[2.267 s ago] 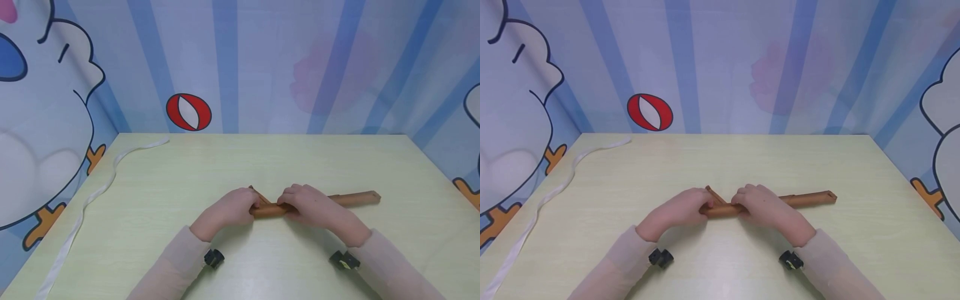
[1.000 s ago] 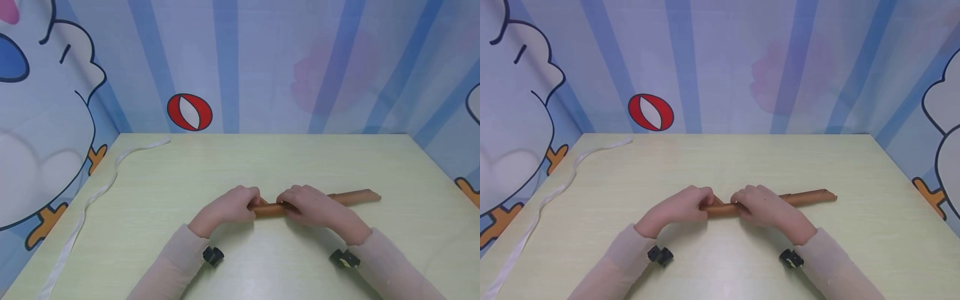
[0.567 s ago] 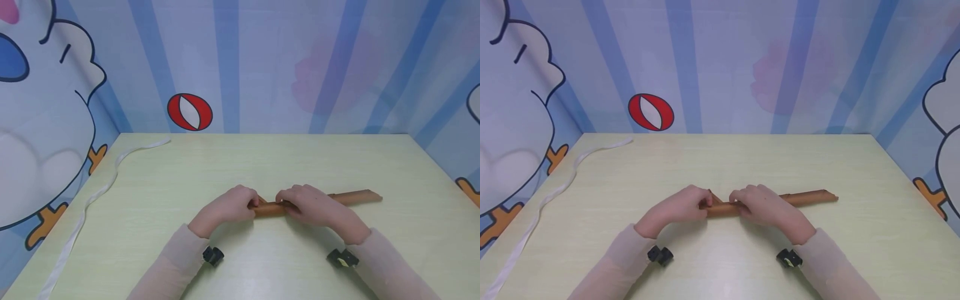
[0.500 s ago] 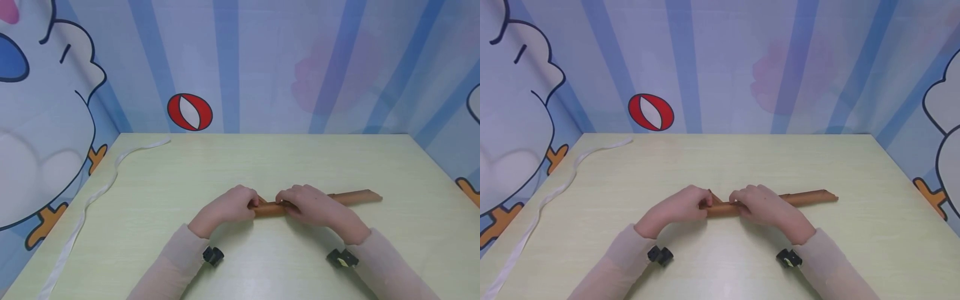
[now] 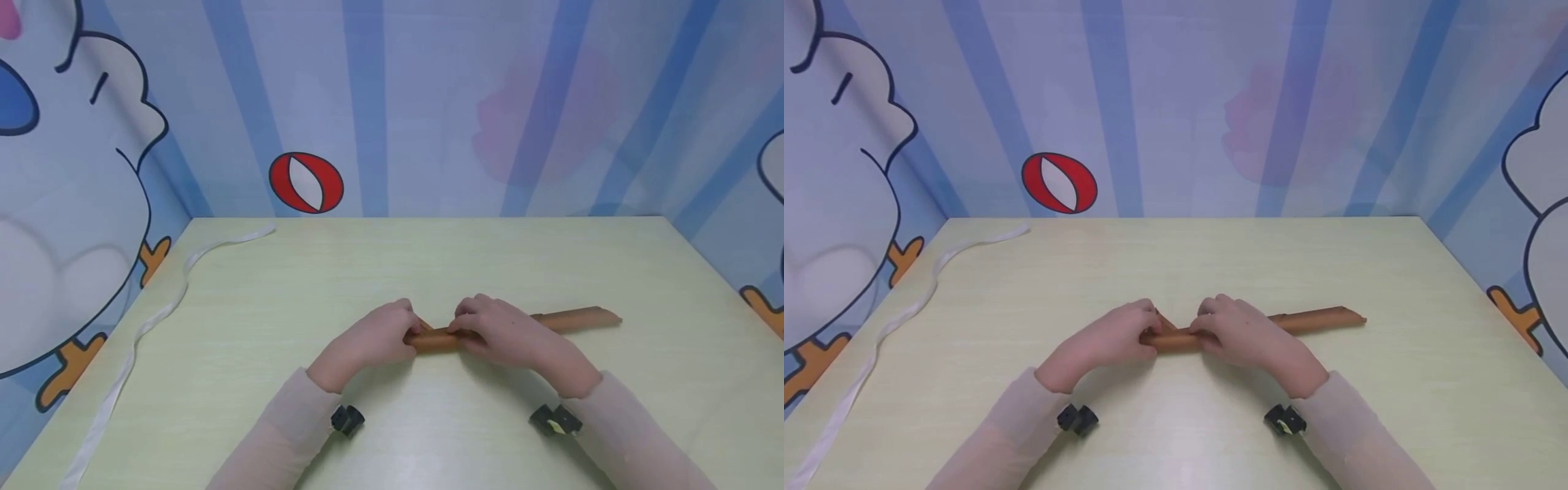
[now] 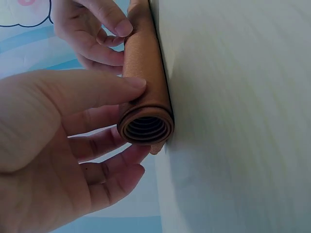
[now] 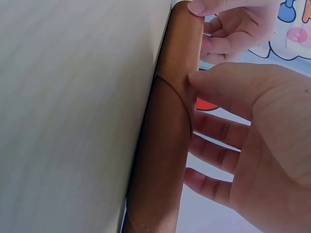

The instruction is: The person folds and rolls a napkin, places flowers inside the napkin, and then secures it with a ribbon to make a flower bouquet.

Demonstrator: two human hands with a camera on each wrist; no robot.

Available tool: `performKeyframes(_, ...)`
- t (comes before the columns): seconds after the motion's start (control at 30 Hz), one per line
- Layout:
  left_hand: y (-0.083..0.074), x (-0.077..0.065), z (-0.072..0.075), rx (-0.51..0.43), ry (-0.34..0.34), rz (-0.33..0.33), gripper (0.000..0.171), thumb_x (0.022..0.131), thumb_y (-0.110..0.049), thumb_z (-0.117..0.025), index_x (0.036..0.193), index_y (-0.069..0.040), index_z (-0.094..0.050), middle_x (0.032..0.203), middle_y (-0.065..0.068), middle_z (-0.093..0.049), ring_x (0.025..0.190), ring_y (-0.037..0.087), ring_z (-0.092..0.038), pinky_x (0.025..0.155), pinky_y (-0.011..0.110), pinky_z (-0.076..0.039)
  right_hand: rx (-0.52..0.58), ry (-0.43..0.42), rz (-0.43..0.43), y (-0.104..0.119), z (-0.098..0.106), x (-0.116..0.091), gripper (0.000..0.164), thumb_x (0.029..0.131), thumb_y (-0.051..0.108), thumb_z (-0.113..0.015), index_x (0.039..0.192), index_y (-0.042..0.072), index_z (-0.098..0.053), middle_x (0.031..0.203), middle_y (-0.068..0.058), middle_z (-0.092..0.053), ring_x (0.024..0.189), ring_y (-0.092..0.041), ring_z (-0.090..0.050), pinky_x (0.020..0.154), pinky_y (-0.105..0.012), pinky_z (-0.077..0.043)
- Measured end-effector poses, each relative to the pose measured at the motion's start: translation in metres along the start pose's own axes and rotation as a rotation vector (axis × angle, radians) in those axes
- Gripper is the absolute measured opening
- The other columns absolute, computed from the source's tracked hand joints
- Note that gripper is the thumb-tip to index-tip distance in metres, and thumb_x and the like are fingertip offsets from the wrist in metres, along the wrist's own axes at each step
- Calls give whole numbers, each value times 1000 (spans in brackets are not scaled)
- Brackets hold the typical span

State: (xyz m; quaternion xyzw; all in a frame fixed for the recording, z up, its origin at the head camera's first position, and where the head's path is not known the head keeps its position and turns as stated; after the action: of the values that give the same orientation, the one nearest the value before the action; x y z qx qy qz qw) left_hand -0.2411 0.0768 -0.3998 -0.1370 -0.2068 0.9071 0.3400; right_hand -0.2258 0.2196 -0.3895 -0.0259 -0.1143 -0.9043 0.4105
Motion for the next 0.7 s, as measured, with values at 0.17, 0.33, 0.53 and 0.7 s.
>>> performKeyframes(0.17,0,0,-1,9,-8,-11,24,80,1,-66,102,-6,-74,97,4,-62,78,14,-47,70,25,-39,-4,5,0,1,1,1,15,84,9,-71,99,9,-73,93,0,-59,81,-16,-53,71,-29,-46)
performKeyframes(0.33,0,1,-1,7,-6,-18,22,80,3,-64,98,-5,-75,104,2,-69,81,13,-51,72,25,-40,-3,12,8,1,0,0,19,81,10,-75,100,7,-72,91,0,-60,80,-16,-54,71,-30,-47)
performKeyframes(0.53,2,2,-2,-45,15,5,22,82,3,-63,98,-6,-75,103,1,-71,77,13,-51,68,24,-39,2,22,30,2,0,1,22,78,12,-79,99,8,-71,90,2,-62,80,-15,-56,71,-30,-48)
performKeyframes(0.7,2,1,-3,-82,33,6,19,82,2,-64,95,-6,-75,101,-1,-71,75,12,-52,66,23,-40,14,40,28,3,-1,3,19,79,14,-78,96,10,-71,87,3,-62,77,-13,-55,70,-30,-47)
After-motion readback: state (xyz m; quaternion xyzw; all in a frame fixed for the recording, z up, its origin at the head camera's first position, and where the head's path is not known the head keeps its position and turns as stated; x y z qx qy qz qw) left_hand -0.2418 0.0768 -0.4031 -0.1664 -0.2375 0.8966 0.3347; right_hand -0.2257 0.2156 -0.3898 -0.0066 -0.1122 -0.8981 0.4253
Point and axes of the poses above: each hand's wrist, its own x-axis towards the middle knuckle, its own z-axis out of the back of the hand, y = z × x, the point moved 6 cm from there along x, towards the middle knuckle
